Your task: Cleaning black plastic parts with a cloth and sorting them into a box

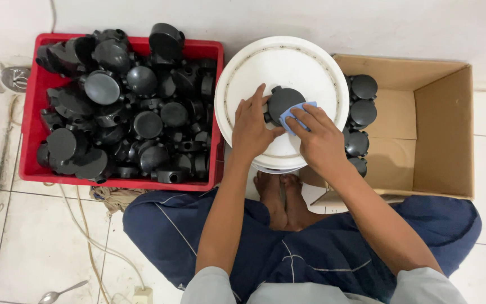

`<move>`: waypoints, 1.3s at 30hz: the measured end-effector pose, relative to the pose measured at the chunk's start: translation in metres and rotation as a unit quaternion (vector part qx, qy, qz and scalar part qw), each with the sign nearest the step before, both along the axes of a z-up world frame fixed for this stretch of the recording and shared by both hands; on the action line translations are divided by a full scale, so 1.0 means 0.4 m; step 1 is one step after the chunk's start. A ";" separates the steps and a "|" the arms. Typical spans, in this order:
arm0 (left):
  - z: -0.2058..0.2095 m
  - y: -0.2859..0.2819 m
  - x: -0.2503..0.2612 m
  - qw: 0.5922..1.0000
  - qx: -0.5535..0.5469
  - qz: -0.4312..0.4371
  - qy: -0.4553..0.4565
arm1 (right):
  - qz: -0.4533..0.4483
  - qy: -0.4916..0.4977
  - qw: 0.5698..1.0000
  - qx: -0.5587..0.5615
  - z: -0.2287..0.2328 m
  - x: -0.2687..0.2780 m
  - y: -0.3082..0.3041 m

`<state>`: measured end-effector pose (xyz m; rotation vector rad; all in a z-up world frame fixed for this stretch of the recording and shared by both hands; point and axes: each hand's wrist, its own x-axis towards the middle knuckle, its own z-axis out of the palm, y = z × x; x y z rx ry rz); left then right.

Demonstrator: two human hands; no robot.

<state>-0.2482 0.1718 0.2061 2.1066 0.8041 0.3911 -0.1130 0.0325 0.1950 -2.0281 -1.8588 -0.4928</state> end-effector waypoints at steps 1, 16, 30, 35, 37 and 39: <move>0.003 0.009 0.002 1.000 0.003 0.001 0.000 | 0.001 0.000 1.000 0.003 -0.005 0.007 0.025; 0.027 0.001 -0.004 1.000 -0.004 0.004 0.010 | -0.022 0.027 0.999 -0.002 -0.022 0.029 0.026; 0.019 -0.001 0.003 1.000 0.002 0.011 0.013 | -0.019 0.065 0.998 -0.014 -0.006 -0.032 0.005; 0.031 -0.001 0.003 1.000 -0.004 0.012 0.006 | -0.075 0.073 0.994 -0.020 -0.027 0.028 0.044; 0.023 -0.006 -0.001 1.000 -0.007 0.012 0.009 | -0.083 0.072 0.994 -0.028 -0.032 0.035 0.085; 0.017 -0.004 0.003 1.000 0.016 0.009 0.009 | -0.041 0.056 0.998 0.006 -0.035 0.039 0.131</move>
